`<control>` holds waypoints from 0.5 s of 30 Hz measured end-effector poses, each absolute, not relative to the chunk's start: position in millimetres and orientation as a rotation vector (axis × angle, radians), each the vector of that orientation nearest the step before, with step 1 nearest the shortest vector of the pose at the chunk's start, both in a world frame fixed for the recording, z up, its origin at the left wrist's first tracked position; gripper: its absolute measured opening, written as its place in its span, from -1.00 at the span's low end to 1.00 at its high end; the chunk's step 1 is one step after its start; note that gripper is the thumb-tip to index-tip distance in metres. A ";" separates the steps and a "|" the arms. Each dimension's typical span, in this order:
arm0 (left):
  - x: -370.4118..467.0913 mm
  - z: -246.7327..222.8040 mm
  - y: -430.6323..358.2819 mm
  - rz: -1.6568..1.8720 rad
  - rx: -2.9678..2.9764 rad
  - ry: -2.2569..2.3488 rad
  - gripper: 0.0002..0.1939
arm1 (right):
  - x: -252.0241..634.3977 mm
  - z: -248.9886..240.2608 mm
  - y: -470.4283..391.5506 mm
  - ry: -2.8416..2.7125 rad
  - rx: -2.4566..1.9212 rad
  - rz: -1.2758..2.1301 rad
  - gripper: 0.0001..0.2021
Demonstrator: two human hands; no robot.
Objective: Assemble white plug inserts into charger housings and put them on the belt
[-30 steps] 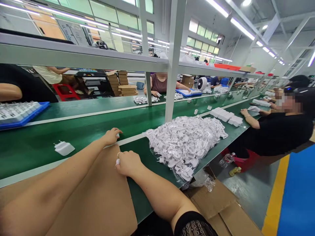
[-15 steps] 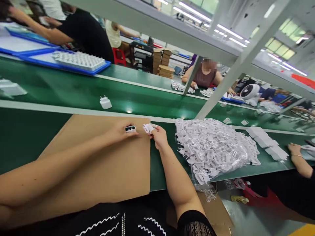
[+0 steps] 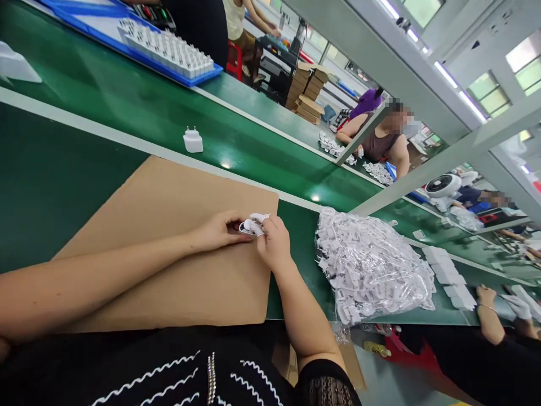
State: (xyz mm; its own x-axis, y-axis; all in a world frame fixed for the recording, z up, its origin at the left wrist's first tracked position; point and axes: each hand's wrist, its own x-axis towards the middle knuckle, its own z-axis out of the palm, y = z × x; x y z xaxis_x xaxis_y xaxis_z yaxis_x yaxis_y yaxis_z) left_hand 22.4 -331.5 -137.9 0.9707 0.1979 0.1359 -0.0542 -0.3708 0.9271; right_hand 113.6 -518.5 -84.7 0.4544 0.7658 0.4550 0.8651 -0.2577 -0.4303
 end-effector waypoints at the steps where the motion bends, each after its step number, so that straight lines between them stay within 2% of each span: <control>1: 22.3 -136.7 -331.2 0.265 1.941 0.097 -0.51 | 111.9 -84.9 -518.3 -1.386 -2.083 -0.234 -0.62; 9: 22.2 -131.6 -330.8 0.281 1.979 0.106 -0.50 | 112.0 -92.9 -509.7 -1.527 -2.107 -0.270 -0.65; 15: 23.4 -136.6 -330.4 0.343 1.972 0.059 -0.54 | 107.1 -87.3 -505.0 -1.553 -2.293 -0.287 -0.67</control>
